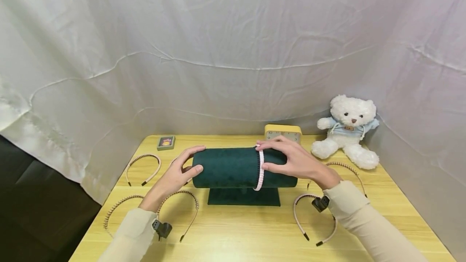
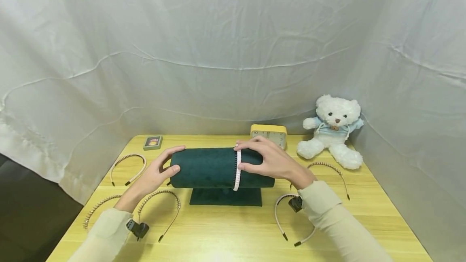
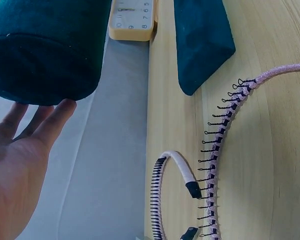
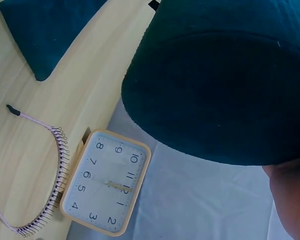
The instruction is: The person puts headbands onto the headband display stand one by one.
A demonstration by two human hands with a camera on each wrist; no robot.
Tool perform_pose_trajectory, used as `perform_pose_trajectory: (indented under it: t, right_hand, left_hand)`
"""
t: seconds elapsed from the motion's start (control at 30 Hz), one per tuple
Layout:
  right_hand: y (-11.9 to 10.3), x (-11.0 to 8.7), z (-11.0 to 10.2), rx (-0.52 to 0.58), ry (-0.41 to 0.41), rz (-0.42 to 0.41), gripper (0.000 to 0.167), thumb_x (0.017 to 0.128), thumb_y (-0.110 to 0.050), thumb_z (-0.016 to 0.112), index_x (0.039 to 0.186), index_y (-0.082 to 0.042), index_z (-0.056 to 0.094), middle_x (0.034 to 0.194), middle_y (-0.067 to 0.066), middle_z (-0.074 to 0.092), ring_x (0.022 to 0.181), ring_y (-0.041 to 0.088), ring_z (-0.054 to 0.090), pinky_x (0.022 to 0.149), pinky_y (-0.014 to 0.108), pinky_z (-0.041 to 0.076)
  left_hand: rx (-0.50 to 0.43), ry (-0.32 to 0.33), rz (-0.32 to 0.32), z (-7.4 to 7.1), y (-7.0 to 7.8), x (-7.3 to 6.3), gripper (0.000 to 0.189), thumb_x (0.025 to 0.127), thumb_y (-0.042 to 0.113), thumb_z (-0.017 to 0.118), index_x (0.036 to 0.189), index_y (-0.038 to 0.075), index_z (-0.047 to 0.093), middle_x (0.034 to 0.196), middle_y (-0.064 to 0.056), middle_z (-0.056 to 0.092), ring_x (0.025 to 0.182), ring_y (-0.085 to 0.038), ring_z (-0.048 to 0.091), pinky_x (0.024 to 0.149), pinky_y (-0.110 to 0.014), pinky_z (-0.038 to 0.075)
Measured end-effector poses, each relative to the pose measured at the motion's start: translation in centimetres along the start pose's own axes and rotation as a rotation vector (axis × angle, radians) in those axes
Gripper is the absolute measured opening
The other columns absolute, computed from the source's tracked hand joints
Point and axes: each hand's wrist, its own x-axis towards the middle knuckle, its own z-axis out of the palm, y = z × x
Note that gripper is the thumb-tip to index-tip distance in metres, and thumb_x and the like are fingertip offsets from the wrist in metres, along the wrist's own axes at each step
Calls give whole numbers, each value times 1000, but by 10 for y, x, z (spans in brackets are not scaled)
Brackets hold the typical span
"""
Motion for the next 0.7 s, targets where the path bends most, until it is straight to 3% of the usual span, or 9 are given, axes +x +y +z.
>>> perform_pose_trajectory:
  t: [0.27, 0.47, 0.7]
  right_hand:
    - [-1, 1, -6, -41, -14, -64, 54, 95, -33, 86, 145, -27, 69, 150, -5, 68, 134, 19, 62, 109, 55, 53]
    - [-1, 5, -7, -105, -19, -98, 57, 93, -39, 87, 145, -28, 69, 144, -7, 71, 137, 22, 63, 117, 56, 48]
    - [-3, 8, -2, -144, -5, -93, 57, 93, -45, 86, 145, -30, 69, 144, -9, 72, 130, 18, 64, 108, 52, 55]
  left_hand:
    - [3, -6, 1, 0, 0, 1, 57, 111, 26, 66, 165, 29, 46, 175, -2, 38, 166, -39, 24, 124, -72, 35]
    - [4, 0, -7, 0, 2, 0, 56, 111, 26, 65, 164, 33, 46, 175, -1, 38, 167, -39, 24, 125, -73, 35]
    - [11, -6, 7, 1, 0, 0, 58, 112, 24, 64, 166, 22, 44, 175, -6, 37, 166, -43, 24, 123, -75, 35]
